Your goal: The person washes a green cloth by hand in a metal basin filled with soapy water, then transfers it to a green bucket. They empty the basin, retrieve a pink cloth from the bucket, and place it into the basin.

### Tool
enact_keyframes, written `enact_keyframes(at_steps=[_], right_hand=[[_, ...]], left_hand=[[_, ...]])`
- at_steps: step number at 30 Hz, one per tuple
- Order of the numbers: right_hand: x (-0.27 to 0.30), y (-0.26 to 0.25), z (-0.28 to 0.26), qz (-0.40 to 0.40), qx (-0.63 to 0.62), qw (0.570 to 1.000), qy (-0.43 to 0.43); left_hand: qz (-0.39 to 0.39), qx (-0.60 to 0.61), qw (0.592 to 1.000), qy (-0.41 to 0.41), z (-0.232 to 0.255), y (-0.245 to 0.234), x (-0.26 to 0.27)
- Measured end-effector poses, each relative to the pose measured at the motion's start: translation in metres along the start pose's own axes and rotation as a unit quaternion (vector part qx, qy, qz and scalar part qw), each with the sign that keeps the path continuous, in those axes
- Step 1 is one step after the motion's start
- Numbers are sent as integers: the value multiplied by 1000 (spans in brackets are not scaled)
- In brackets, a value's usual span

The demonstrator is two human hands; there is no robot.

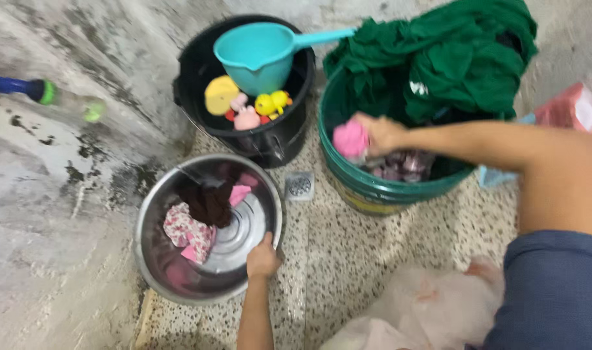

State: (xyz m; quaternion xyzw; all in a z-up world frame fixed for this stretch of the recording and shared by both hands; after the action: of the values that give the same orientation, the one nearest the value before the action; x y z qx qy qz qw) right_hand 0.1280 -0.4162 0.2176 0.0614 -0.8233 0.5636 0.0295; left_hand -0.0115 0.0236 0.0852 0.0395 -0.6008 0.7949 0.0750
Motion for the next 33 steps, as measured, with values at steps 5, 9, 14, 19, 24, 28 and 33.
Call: enact_keyframes(at_steps=[5,9,14,19,24,28,33], right_hand=[[57,-100,-40,165,-165,971,-51],[95,-175,-83,262,-176,934,-170],[113,-226,-137,308,-190,885,-293],[86,-239,-198,313,-218,839,-387],[40,-211,-270,301,-298,780,-460],[5,-165,-324,277,-383,742,-475],[-49,-96,-378,243,-449,761,-400]], left_hand=[[-1,-5,1000,7,4,-7,2],[-4,-4,1000,12,4,-10,1],[-20,-23,1000,0,5,-8,4],[3,13,1000,0,4,-4,-1],[21,23,999,14,-2,7,1],[33,34,999,26,-4,12,-3],[44,36,998,39,-4,10,0]])
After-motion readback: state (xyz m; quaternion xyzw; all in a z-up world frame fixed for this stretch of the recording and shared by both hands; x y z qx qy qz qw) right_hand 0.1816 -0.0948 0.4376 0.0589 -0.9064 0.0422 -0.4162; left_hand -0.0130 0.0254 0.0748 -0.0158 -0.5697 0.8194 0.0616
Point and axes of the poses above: each hand's wrist, its own x-axis away from the middle knuckle, its own y-axis out of the palm, z = x × y, the point moved 2 cm from there along -x, towards the middle knuckle, and after that the axes turned 13 degrees about z, right-handed, at the moved point
